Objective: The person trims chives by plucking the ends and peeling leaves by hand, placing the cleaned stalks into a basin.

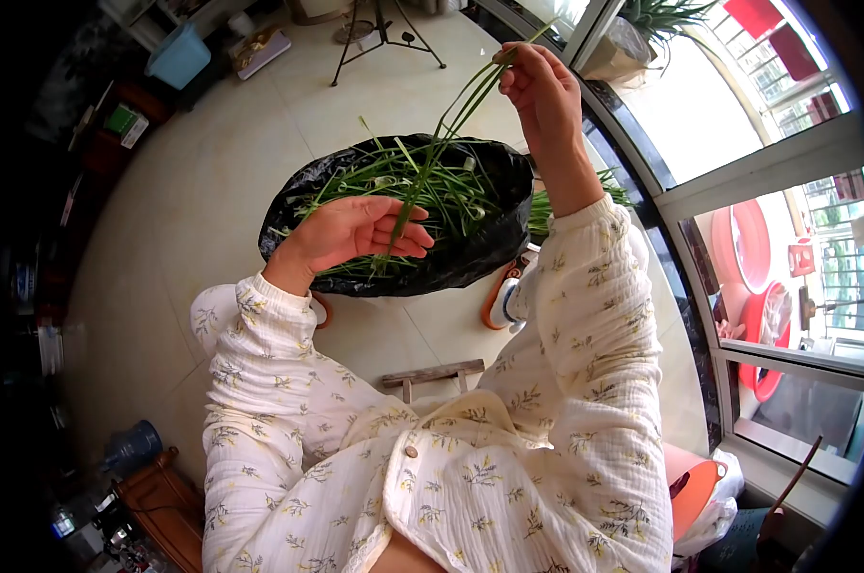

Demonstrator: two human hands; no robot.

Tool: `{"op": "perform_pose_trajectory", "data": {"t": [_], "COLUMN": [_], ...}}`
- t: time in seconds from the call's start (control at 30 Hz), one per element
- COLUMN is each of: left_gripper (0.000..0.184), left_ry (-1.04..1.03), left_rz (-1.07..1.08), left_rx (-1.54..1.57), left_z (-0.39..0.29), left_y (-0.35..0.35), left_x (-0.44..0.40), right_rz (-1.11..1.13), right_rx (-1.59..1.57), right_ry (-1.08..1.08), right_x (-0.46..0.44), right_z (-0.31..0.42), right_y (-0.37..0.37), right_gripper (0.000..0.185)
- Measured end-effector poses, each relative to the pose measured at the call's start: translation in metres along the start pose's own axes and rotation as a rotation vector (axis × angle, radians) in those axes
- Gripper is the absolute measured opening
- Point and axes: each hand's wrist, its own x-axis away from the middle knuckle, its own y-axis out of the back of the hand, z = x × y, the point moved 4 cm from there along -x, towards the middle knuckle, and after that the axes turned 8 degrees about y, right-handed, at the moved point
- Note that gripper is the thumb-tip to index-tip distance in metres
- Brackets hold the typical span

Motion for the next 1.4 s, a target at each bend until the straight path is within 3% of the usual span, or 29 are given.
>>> {"op": "perform_pose_trajectory", "data": {"t": [0.3, 0.6, 0.9, 1.4], "left_gripper": [0.033, 0.041, 0.021, 0.017], "left_ry": [0.012, 0.049, -0.057, -0.184], "left_rz": [0.018, -0.020, 0.011, -0.124], "left_rx": [-0.035, 0.068, 0.133, 0.153], "left_z": [0.013, 0.013, 0.018, 0.010], "left_y": [0.003, 0.004, 0.014, 0.018], "left_x": [-0.002, -0.009, -0.011, -0.007], "right_rz": [-0.005, 0.118, 0.197, 0.160], "right_rx": [-0.011, -0.137, -0.170, -0.104], "right_ry": [0.011, 0.010, -0.022, 0.009], "right_x": [0.002, -0.003, -0.004, -0.004], "right_z": [0.003, 0.007, 0.005, 0.008], "right_y": [0.009, -0.006, -0.012, -0.009], "right_gripper": [0.020, 0.022, 0.023, 0.022]}}
